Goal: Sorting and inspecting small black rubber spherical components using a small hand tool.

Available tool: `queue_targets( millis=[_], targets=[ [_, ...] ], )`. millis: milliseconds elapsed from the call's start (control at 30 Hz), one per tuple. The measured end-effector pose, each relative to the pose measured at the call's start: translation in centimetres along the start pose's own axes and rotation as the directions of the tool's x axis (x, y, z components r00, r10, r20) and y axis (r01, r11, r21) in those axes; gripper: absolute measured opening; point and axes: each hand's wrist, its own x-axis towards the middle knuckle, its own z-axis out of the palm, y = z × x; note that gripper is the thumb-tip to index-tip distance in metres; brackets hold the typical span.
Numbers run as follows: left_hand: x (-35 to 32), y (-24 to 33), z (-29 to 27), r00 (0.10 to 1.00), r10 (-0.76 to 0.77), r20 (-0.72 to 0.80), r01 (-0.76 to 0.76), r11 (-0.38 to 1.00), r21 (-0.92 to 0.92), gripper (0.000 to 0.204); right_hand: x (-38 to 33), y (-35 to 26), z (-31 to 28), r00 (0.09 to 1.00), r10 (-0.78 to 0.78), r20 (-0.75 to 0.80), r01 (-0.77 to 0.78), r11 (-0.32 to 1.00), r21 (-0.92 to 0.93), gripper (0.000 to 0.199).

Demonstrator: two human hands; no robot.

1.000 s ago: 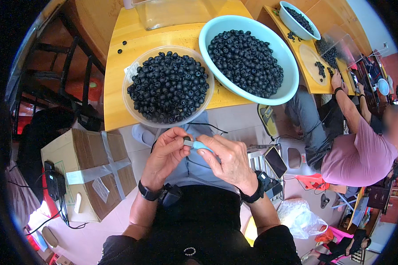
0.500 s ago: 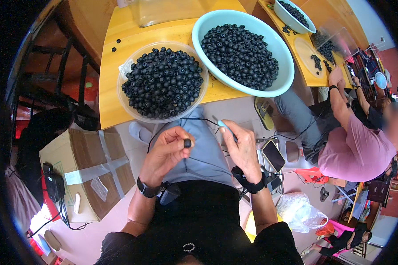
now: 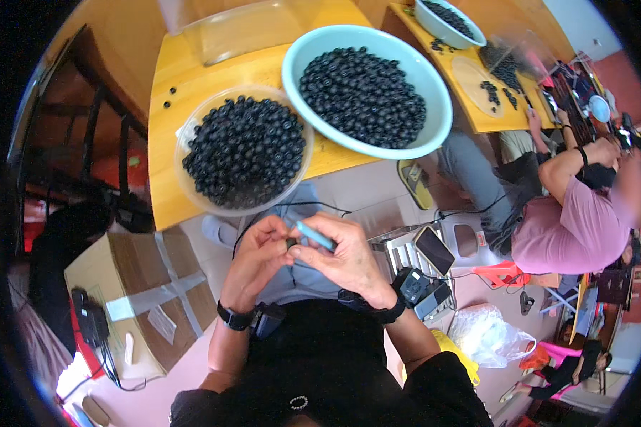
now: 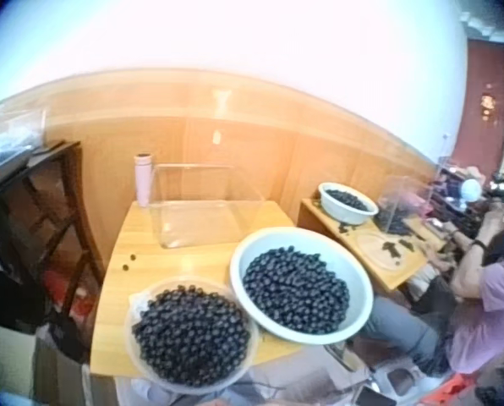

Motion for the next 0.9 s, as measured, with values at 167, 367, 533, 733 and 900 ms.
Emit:
queue_targets(
  millis=[167, 367, 533, 733, 900],
  targets=[
    [0.0, 0.0, -0.3, 0.999, -0.037, 0.031, 0.036, 0.999, 0.010, 0.018, -0.1, 0.7, 0.0, 1.000, 0.009, -0.011, -0.008, 0.996, 0.084, 0.018],
    [0.3, -0.4, -0.5, 0.998, -0.025, 0.055, 0.025, 1.000, 0.003, 0.018, -0.1, -1.0, -0.4, 1.000, 0.017, 0.020, -0.015, 0.996, -0.084, 0.023],
    [0.2, 0.4, 0.8, 0.999, -0.036, 0.008, 0.036, 0.999, 0.029, 0.019, 0.7, -0.9, -2.3, 0.979, -0.123, -0.160, 0.079, 0.963, -0.257, 0.019],
    [0.0, 0.7, 0.8, 1.000, 0.005, 0.020, -0.007, 0.997, 0.073, 0.017, 4.5, -2.0, -9.8, 0.795, -0.212, -0.568, -0.133, 0.853, -0.505, 0.018],
    [-0.1, 0.8, 0.0, 0.999, -0.041, 0.017, 0.038, 0.993, 0.116, 0.015, 5.7, -2.2, -8.3, 0.777, -0.333, -0.534, -0.066, 0.800, -0.596, 0.025]
  ],
)
